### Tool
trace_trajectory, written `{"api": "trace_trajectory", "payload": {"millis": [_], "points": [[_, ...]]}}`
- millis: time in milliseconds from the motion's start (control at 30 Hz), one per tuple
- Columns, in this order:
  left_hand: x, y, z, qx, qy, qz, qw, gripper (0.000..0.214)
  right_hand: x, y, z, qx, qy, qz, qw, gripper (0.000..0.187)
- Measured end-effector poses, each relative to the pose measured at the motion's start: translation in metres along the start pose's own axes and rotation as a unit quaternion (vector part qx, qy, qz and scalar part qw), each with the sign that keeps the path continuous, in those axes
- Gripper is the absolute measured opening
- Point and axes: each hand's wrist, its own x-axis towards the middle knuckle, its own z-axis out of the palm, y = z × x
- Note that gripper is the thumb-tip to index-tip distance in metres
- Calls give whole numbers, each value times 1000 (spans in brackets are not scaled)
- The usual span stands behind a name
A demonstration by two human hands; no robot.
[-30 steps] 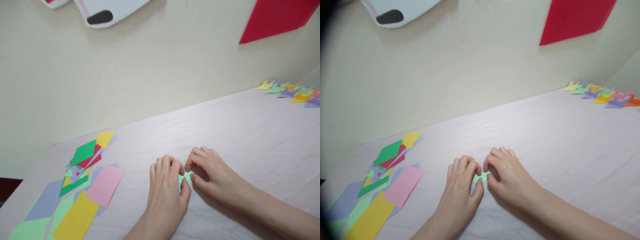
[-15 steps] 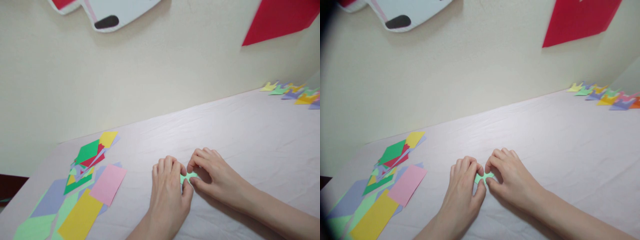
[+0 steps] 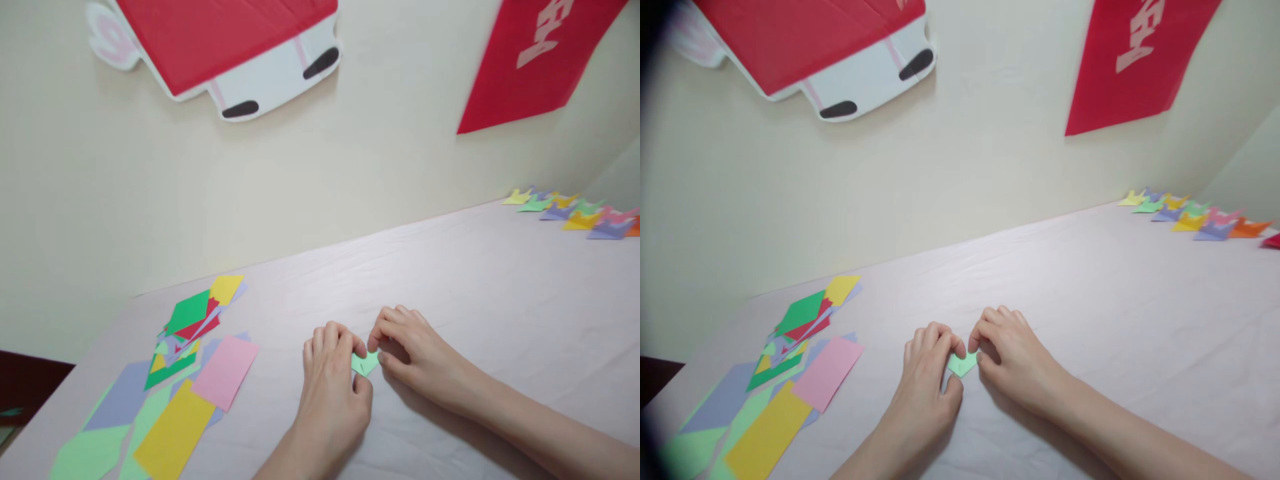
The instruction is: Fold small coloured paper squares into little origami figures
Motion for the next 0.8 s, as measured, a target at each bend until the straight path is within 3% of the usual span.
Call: {"api": "trace_trajectory", "payload": {"millis": [233, 367, 533, 667, 800], "points": [[-7, -11, 5, -33, 40, 31, 998, 32, -1, 9, -4, 20, -10, -67, 997, 34], [-6, -19, 7, -73, 61, 51, 994, 15, -3, 7, -4, 24, -24, -97, 995, 23], [-5, -15, 1, -139, 74, 74, 985, 9, -6, 6, -1, 61, -40, -80, 994, 8], [-5, -15, 1, -138, 47, 106, 984, 11, -7, 8, -1, 142, -71, -49, 986, 14], [-4, -18, 5, -144, 30, 131, 980, 10, -5, 11, -3, 278, -104, -22, 955, 25]]}}
